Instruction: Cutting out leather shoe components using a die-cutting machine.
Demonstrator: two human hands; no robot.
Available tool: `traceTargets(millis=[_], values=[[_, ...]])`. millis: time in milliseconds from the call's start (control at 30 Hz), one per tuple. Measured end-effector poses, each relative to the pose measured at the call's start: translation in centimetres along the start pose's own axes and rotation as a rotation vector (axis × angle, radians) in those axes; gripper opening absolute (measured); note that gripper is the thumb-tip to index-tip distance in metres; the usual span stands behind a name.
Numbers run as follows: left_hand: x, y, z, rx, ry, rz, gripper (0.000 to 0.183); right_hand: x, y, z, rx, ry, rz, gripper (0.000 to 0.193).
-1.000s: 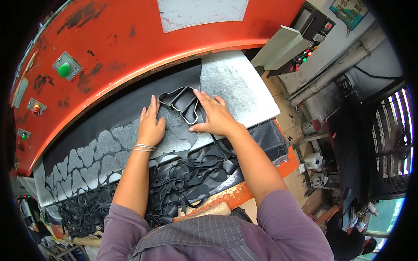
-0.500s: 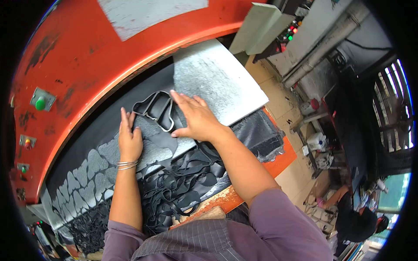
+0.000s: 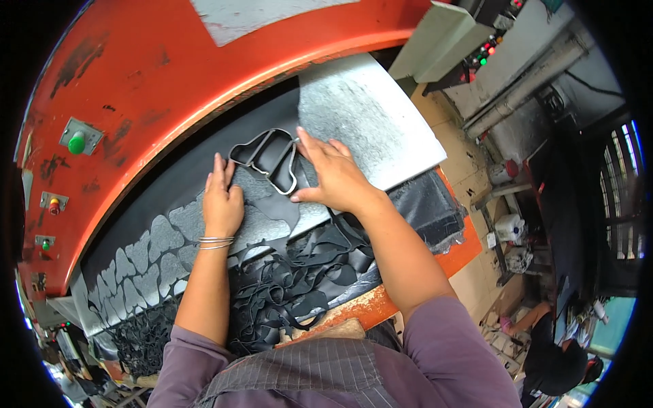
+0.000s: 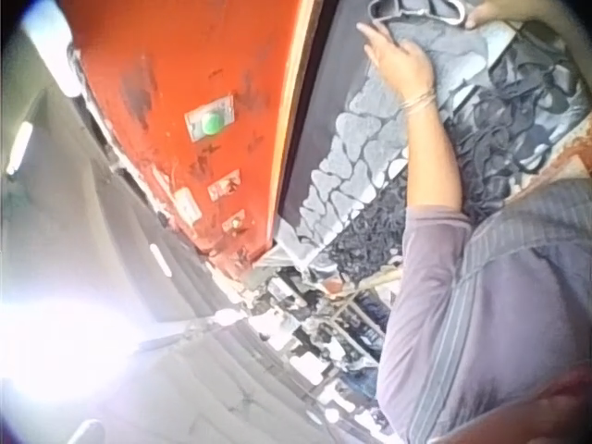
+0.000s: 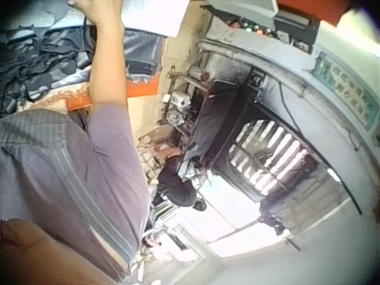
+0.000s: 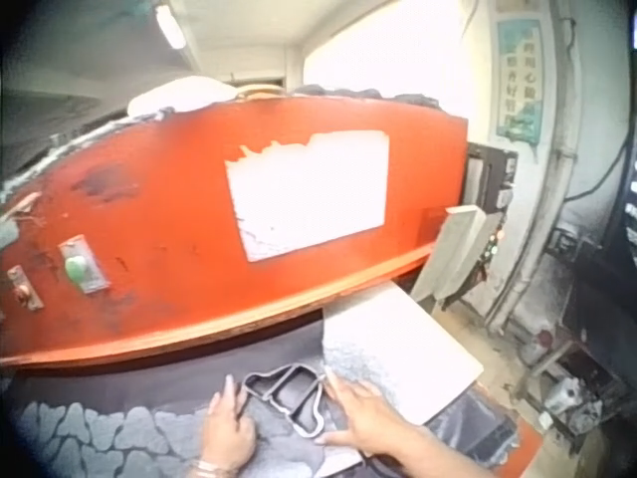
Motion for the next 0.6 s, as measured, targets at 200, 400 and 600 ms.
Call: traceTargets(millis=[200,400,600], values=[[0.5,0.7,0.5,0.046,-0.007,-0.025,0.071,1.0,0.1,0.9,0.049,0.060,-0.030,0.122],[0.5,1.9,0.3,0.108,0.022,-0.055,0.075,1.2,0.8,2.1,0.078,0.100,-0.057,0.123],[5.1,-5.0,-4.8,0.390,-0.019,-0.007,0.067,2.7,-0.5,-4.0,0.205,0.027,0.135,0.107]])
Point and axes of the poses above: each hand's wrist, its own x-axis away from the middle knuckle, its own y-axis out of the palm, z = x × y, the point moved 7 cm from there along -x, towards the middle knuckle, and after that the axes turned 3 degrees about z, right-handed, at the moved point
